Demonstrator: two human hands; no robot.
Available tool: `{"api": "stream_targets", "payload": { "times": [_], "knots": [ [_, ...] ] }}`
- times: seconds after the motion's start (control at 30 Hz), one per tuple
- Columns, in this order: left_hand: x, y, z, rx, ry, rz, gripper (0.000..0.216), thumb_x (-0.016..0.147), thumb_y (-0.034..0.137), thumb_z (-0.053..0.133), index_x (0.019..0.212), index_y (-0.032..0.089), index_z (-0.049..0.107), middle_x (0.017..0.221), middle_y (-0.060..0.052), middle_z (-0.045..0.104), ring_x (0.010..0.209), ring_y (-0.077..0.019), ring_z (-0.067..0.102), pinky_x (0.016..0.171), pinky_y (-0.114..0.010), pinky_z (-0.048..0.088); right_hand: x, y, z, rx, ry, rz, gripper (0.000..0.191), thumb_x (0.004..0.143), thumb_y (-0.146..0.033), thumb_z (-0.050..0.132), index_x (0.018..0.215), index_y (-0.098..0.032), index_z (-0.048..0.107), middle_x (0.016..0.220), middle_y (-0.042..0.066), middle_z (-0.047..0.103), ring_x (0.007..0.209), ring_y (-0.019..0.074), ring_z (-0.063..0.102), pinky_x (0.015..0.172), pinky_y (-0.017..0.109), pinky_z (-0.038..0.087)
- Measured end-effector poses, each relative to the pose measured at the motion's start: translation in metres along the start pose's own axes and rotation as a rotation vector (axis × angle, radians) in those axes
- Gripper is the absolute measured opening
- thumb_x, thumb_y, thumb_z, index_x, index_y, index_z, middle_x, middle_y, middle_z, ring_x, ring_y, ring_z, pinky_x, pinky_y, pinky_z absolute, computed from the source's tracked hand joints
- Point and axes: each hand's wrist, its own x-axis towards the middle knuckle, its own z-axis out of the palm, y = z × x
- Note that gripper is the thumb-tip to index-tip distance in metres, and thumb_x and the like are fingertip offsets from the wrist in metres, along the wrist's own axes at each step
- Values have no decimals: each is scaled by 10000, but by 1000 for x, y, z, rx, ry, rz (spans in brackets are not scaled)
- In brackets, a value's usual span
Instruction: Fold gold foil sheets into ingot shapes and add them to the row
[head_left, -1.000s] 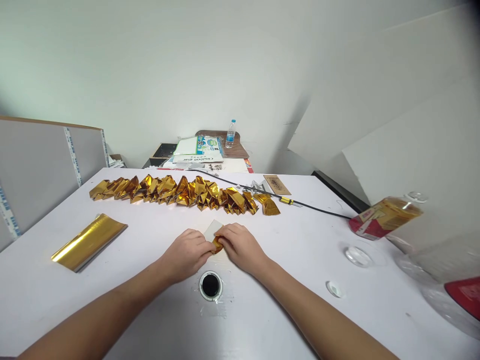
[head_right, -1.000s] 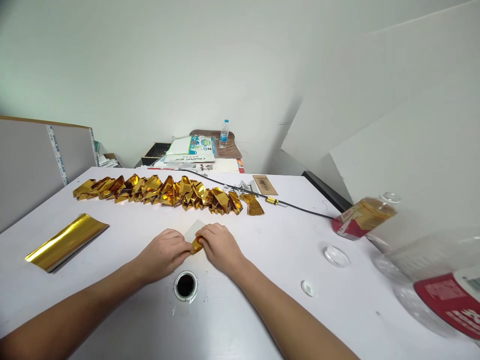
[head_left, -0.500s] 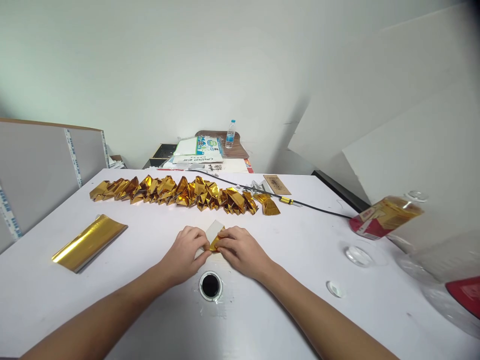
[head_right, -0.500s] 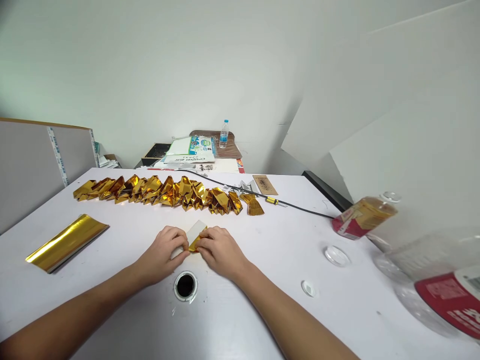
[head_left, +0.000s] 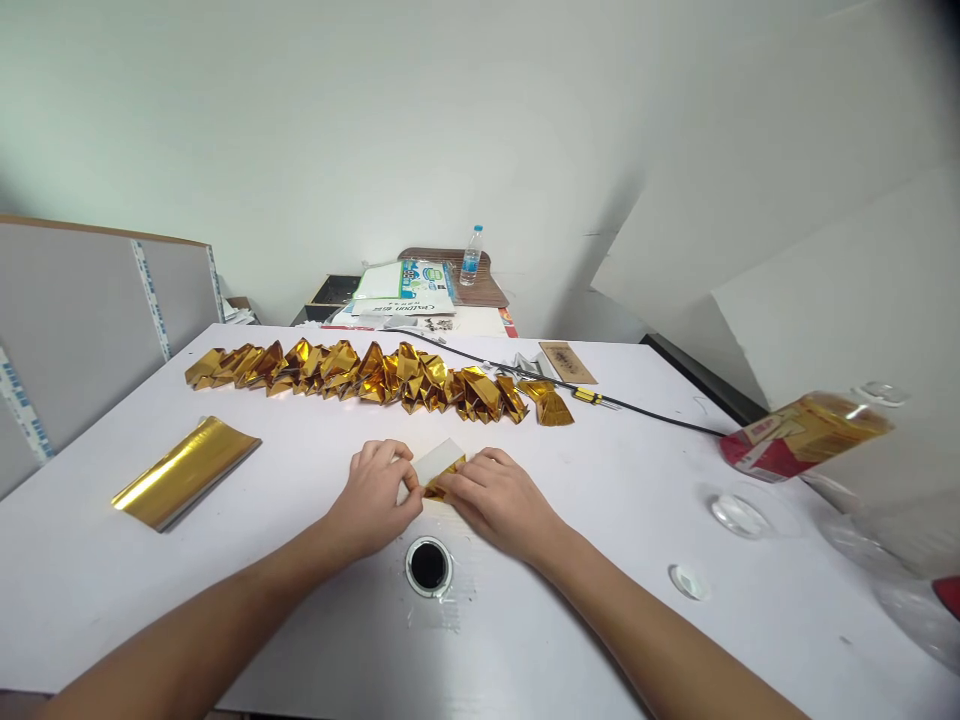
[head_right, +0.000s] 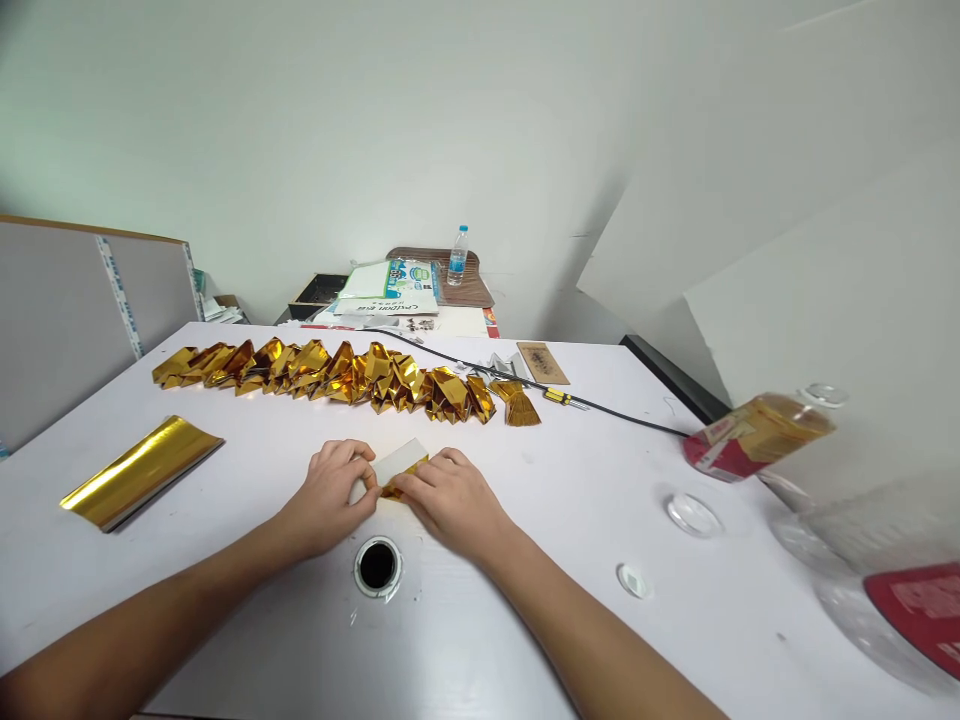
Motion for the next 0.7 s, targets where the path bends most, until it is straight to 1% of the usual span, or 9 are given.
{"api": "stream_targets", "payload": {
  "times": [0.1,0.23,0.33,0.43,0.53,0.63,0.7],
  "knots": [
    [1,2,0,5,1,-59,85,837,159,706,771,204,676,1233,-74,643,1193,-330,522,995,-544,465,-1,3,0,-53,-5,-72,265,1102,-216,516,1279,-264,708,872,35,754,814,187,643,921,378,419],
    [3,6,-2,-11,-11,-103,111,835,178,721,733,204,687,1244,-74,643,1206,-342,520,1005,-568,465,-3,5,2,-86,9,-116,312,1102,-181,509,1340,-274,689,905,37,766,815,185,641,937,393,420],
    [3,7,-2,-21,-16,-131,118,834,173,722,726,202,687,1248,-72,644,1221,-347,518,1019,-587,453,-3,7,2,-79,10,-127,318,1106,-175,502,1331,-288,696,936,35,772,839,185,644,969,404,426],
    [3,7,-2,-23,-10,-107,130,842,167,710,720,197,679,1238,-79,644,1209,-344,518,1011,-588,448,-3,8,2,-62,6,-110,285,1096,-182,523,1252,-291,735,967,41,775,848,190,638,1010,423,436],
    [2,6,-1,-7,-5,-72,138,854,166,700,721,194,677,1227,-85,643,1192,-338,520,996,-575,457,-2,7,2,-55,-19,-93,258,1080,-183,548,1214,-276,749,996,59,775,884,205,643,1000,430,456],
    [2,5,0,5,-7,-71,135,864,165,695,733,195,686,1231,-88,642,1190,-338,521,990,-568,461,-2,5,1,-45,-32,-89,261,1068,-156,548,1217,-249,741,979,63,767,888,209,647,992,424,461],
    [2,4,1,14,6,-69,139,863,165,694,728,195,684,1227,-90,642,1184,-341,524,981,-566,464,-1,5,0,-38,-37,-104,295,1069,-142,532,1264,-254,722,959,55,760,877,206,645,998,425,457]
  ]
}}
